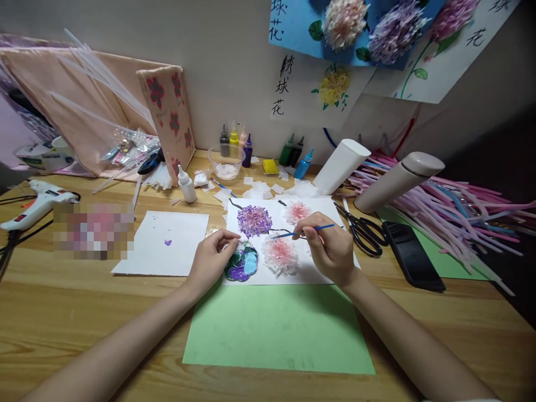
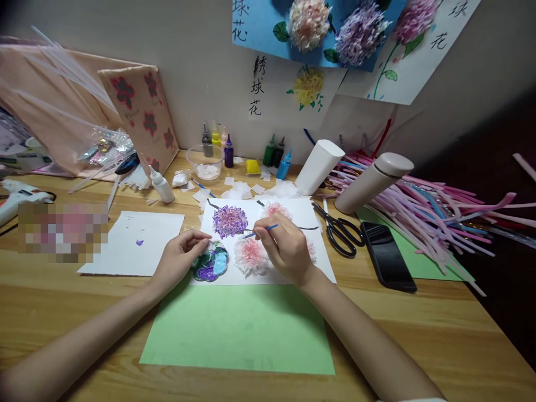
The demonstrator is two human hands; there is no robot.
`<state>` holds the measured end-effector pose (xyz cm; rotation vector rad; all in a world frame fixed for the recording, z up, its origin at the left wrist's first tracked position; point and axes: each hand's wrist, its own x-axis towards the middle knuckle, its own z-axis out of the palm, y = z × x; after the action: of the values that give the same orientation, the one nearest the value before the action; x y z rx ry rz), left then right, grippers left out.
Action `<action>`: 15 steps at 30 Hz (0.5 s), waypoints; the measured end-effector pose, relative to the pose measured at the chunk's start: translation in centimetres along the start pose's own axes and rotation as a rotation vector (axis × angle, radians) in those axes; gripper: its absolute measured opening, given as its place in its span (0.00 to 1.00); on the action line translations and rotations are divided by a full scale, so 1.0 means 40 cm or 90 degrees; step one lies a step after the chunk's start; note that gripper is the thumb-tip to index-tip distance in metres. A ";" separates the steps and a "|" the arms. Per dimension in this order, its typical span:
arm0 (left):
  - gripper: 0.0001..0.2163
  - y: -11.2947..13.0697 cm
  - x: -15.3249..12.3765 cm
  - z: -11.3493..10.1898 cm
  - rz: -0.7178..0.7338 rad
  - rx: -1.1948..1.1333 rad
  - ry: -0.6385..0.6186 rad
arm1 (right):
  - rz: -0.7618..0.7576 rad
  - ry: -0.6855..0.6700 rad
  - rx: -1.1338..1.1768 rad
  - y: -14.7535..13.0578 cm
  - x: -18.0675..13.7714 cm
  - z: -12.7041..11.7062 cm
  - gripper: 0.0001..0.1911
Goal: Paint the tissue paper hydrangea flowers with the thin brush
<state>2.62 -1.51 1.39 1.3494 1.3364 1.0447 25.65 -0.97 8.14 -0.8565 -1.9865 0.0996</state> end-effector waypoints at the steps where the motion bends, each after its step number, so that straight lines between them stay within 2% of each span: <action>1: 0.12 0.000 0.000 0.000 0.001 -0.004 0.001 | -0.001 0.000 -0.003 0.000 -0.001 0.002 0.11; 15: 0.12 0.002 0.000 0.001 -0.006 0.012 0.008 | 0.008 -0.011 0.040 0.001 -0.006 0.012 0.10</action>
<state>2.65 -1.52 1.44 1.3519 1.3633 1.0375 25.37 -0.97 7.70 -0.8303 -1.9842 0.1766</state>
